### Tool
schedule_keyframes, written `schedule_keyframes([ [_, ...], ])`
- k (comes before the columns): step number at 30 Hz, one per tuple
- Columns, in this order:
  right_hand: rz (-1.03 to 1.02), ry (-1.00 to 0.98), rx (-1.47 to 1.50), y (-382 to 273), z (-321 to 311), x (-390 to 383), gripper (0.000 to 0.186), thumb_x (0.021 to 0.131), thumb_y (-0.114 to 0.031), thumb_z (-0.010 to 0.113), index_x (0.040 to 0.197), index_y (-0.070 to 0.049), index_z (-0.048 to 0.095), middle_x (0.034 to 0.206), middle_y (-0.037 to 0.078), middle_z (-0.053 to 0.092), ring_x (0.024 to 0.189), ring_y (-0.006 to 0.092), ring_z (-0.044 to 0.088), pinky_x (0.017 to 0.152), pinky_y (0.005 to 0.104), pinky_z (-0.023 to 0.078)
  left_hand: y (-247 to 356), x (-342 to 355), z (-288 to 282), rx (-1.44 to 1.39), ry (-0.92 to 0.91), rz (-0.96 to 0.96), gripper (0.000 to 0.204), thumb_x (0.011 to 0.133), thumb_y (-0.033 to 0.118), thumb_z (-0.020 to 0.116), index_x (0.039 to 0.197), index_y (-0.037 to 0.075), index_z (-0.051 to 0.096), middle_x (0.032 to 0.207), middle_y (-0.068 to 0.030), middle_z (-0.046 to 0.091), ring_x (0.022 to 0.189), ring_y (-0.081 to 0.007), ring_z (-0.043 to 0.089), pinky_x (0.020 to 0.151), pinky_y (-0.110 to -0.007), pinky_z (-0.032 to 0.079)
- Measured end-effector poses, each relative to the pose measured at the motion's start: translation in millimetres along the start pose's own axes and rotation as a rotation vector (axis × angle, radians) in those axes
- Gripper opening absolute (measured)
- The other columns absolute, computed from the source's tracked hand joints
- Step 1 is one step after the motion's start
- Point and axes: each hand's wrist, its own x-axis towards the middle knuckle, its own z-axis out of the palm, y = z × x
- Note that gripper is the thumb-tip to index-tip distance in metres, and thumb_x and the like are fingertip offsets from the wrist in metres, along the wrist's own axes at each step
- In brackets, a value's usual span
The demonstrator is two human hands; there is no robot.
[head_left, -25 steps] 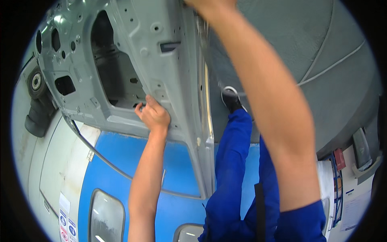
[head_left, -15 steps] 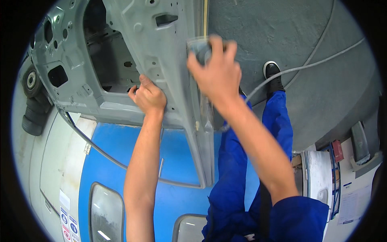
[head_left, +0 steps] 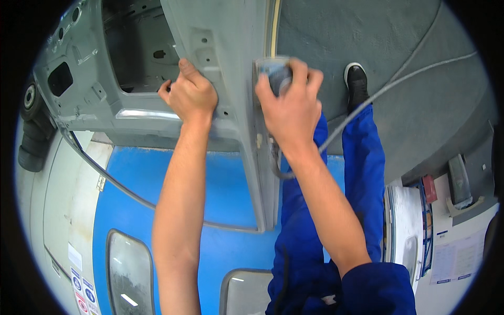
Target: The person sands a large gray car door with an electric sander, moving along the edges and flat surfaces. They switch to a handheld sanding block to finish the edges and wipe the surface.
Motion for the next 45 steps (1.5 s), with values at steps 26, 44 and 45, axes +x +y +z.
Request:
schedule_keyframes([
  [26, 0.143, -0.149, 0.231, 23, -10, -8, 0.049, 0.082, -0.039, 0.077, 0.117, -0.011, 0.058, 0.113, 0.018, 0.053, 0.079, 0.0430, 0.068, 0.072, 0.0526, 0.058, -5, 1, 6, 0.028, 0.016, -0.038, 0.090, 0.111, 0.045, 0.010, 0.054, -0.001, 0.062, 0.055, -0.0159, 0.062, 0.074, -0.0383, 0.061, 0.110, -0.044, 0.034],
  [44, 0.064, -0.212, 0.997, 75, 49, 149, 0.051, 0.079, -0.037, 0.077, 0.111, 0.000, 0.062, 0.098, 0.011, 0.065, 0.092, 0.0193, 0.060, 0.084, 0.0335, 0.050, -4, 3, 10, -0.162, 0.166, 0.071, 0.081, 0.113, 0.044, 0.017, 0.070, -0.008, 0.061, 0.060, -0.0161, 0.065, 0.056, -0.0372, 0.060, 0.062, -0.046, 0.048],
  [45, 0.032, -0.204, 0.952, 89, 57, 128, 0.050, 0.079, -0.036, 0.077, 0.111, 0.000, 0.061, 0.099, 0.012, 0.065, 0.093, 0.0200, 0.060, 0.085, 0.0347, 0.050, -9, 1, 10, -0.148, 0.146, 0.025, 0.083, 0.113, 0.047, 0.016, 0.073, -0.009, 0.062, 0.063, -0.0167, 0.067, 0.060, -0.0326, 0.063, 0.065, -0.043, 0.049],
])
